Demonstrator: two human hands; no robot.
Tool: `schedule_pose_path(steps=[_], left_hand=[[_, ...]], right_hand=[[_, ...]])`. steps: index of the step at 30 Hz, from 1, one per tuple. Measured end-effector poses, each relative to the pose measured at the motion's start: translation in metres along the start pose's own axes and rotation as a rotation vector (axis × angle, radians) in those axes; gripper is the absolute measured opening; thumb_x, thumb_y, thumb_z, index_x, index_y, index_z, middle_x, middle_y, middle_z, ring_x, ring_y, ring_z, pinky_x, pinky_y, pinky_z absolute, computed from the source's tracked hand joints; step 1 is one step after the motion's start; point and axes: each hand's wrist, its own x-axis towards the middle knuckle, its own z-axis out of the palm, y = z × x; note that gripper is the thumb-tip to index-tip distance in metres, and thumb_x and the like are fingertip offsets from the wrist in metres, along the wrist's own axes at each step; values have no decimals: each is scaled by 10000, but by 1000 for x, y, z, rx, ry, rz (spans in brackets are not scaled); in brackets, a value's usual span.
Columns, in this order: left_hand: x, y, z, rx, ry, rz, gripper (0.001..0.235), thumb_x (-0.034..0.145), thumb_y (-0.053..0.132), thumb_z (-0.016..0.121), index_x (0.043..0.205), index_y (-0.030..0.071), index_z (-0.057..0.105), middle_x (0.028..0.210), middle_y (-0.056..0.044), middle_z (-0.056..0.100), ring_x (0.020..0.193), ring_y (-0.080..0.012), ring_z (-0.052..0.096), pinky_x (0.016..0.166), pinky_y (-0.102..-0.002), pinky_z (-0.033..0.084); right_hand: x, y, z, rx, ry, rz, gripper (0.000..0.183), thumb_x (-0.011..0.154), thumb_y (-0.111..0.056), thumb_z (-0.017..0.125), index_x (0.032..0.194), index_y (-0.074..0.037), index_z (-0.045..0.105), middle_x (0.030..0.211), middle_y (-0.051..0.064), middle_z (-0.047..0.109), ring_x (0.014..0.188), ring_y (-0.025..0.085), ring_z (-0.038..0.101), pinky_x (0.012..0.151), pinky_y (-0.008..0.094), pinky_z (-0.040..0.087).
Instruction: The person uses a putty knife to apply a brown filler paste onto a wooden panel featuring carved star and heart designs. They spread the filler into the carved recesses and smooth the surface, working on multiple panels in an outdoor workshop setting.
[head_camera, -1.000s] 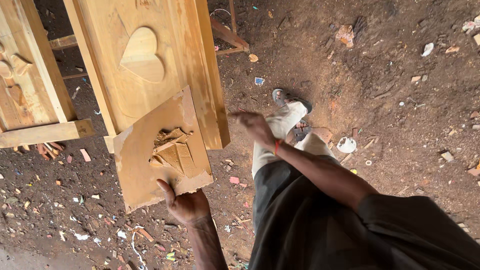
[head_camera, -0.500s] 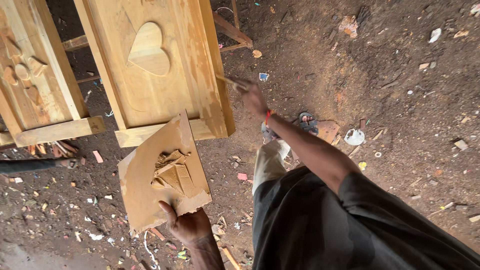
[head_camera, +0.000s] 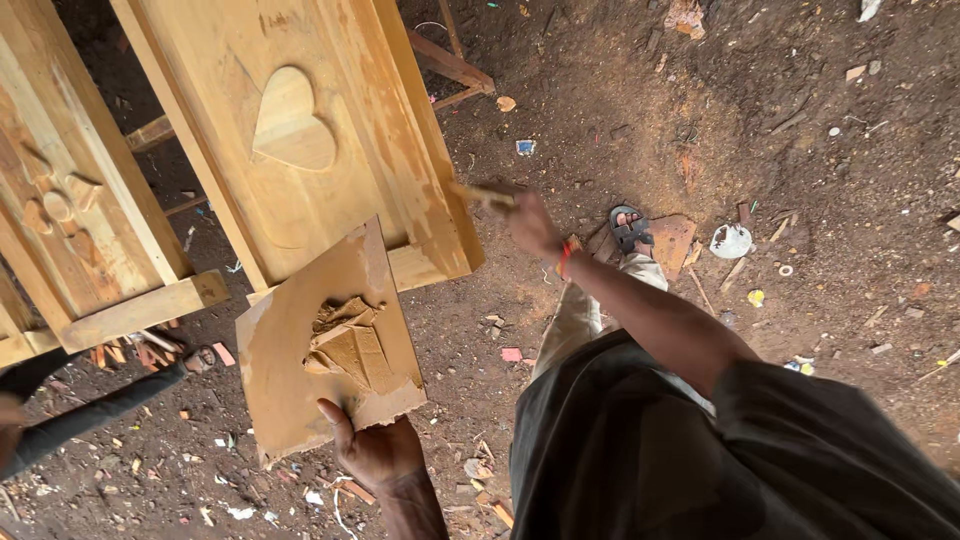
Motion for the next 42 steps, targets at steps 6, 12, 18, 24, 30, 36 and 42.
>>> schedule_pose_path(steps=[6,12,18,24,30,36,42], left_hand=[[2,14,-15,-40,16,7,532,1071,357,596,1500,52,521,1424,-89,622,1315,-232,596,1171,-428,455],[11,10,5,-21,35,-15,551,1032,361,594,1495,71,525,1450,-77,630,1326,-217,596,1162,-415,461],[15,5,14,-24,-65,-64,538,1030,363,597,1483,83,522,1450,-72,621,1326,-229,590,1150,-441,459],[11,8,16,-26,-45,-54,535,1059,373,577,1501,77,524,1458,-78,622,1338,-226,588,1171,-431,457],[6,6,12,41,-34,-45,544,1037,387,573,1488,87,520,1441,-66,623,1318,-225,595,1136,-446,463],[-8,1,-3,-28,-1,-24,558,1057,379,582,1504,52,519,1459,-86,617,1328,-226,589,1165,-422,453],[-10,-3,-9,-84,13,-17,549,1050,376,578,1498,62,523,1461,-77,619,1331,-218,591,1164,-421,450]], right_hand=[[76,51,28,-152,-53,396,305,1077,-115,568,1316,-244,708,1211,80,752,433,143,473,326,206,427],[-56,6,17,-135,-14,-54,262,1117,-67,569,1322,-176,693,1387,69,689,848,208,745,675,217,681],[-14,32,25,-167,34,535,311,1058,-94,568,1336,-178,678,1197,128,768,716,293,653,528,312,566],[-94,-10,54,-370,80,-192,338,1030,9,479,1260,-1,725,1364,203,686,1276,322,661,1070,471,521],[-60,-10,17,24,179,127,370,1066,57,447,1322,-60,687,1374,142,691,1275,304,680,1037,405,568],[68,15,11,-180,-118,370,350,1019,29,581,1267,-178,714,1362,55,690,751,288,769,484,290,606],[-38,8,12,-42,-121,-33,378,1039,88,525,1255,-145,730,1354,88,713,1068,202,793,649,205,638]])
